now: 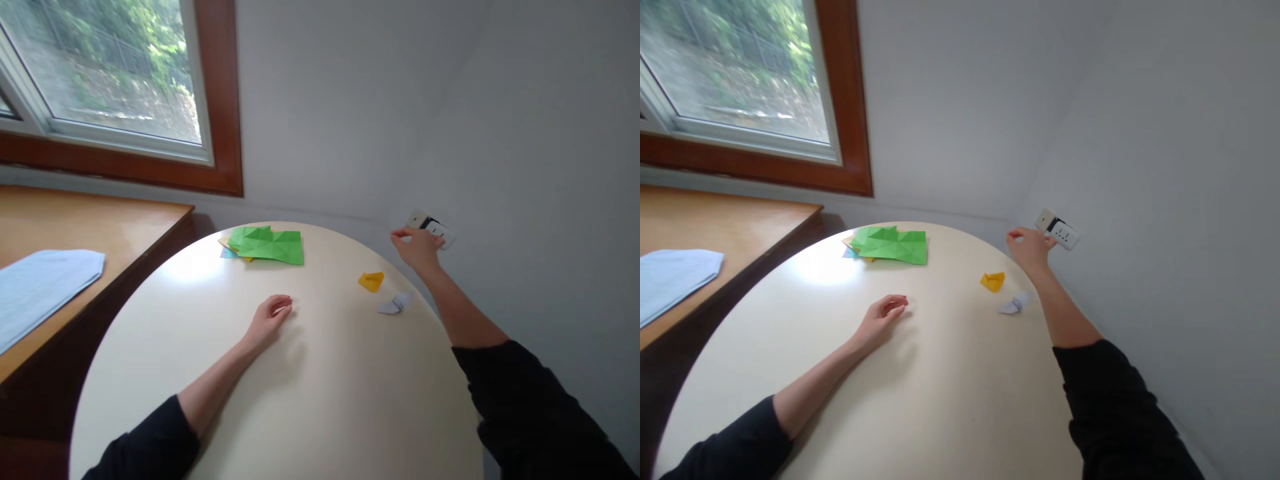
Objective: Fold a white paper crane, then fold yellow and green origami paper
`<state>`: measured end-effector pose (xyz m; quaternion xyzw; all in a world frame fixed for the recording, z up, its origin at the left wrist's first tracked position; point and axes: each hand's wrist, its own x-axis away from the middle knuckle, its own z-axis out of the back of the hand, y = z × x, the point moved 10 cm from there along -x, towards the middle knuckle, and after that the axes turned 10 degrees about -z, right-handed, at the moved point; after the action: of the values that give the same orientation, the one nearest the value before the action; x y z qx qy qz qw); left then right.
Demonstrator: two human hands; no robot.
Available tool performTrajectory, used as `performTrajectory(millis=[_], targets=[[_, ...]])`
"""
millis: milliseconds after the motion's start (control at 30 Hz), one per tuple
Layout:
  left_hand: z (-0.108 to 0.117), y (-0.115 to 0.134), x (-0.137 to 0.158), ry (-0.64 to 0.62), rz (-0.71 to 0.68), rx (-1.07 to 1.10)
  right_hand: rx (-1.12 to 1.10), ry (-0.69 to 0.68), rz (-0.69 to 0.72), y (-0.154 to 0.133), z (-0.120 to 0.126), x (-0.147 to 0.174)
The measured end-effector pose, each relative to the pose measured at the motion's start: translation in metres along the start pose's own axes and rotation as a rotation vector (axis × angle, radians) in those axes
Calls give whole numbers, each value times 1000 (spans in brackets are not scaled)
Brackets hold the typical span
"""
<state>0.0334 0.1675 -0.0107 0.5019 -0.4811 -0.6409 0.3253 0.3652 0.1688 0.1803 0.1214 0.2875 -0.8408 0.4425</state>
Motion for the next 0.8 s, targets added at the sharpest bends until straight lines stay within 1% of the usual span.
performTrajectory(millis=[33,67,100,133,200,233,267,333,400,467,567,633,800], targets=[[0,-1,0,1,0,-15,-99,48,106,-14,10,13],[0,-2,0,2,1,-28,-205,61,218,-26,15,32],[0,-2,0,3,1,-39,-302,42,319,-36,15,53],[0,-2,0,6,2,-50,-371,3,405,-44,10,77],[0,-3,0,13,3,-69,-427,-106,532,-55,-11,127],[0,-3,1,16,4,-79,-439,-154,563,-56,-24,150],[0,-2,1,18,4,-89,-440,-187,578,-57,-37,170],[0,-1,1,22,3,-109,-428,-247,558,-54,-63,200],[0,0,2,25,2,-129,-427,-278,511,-49,-82,218],[1,3,2,28,2,-148,-392,-314,465,-46,-97,228],[3,8,3,33,6,-174,-290,-381,448,-46,-113,238],[4,10,4,32,5,-184,-224,-406,459,-48,-117,242],[3,10,4,17,-4,-208,-153,-418,473,-53,-113,244]])
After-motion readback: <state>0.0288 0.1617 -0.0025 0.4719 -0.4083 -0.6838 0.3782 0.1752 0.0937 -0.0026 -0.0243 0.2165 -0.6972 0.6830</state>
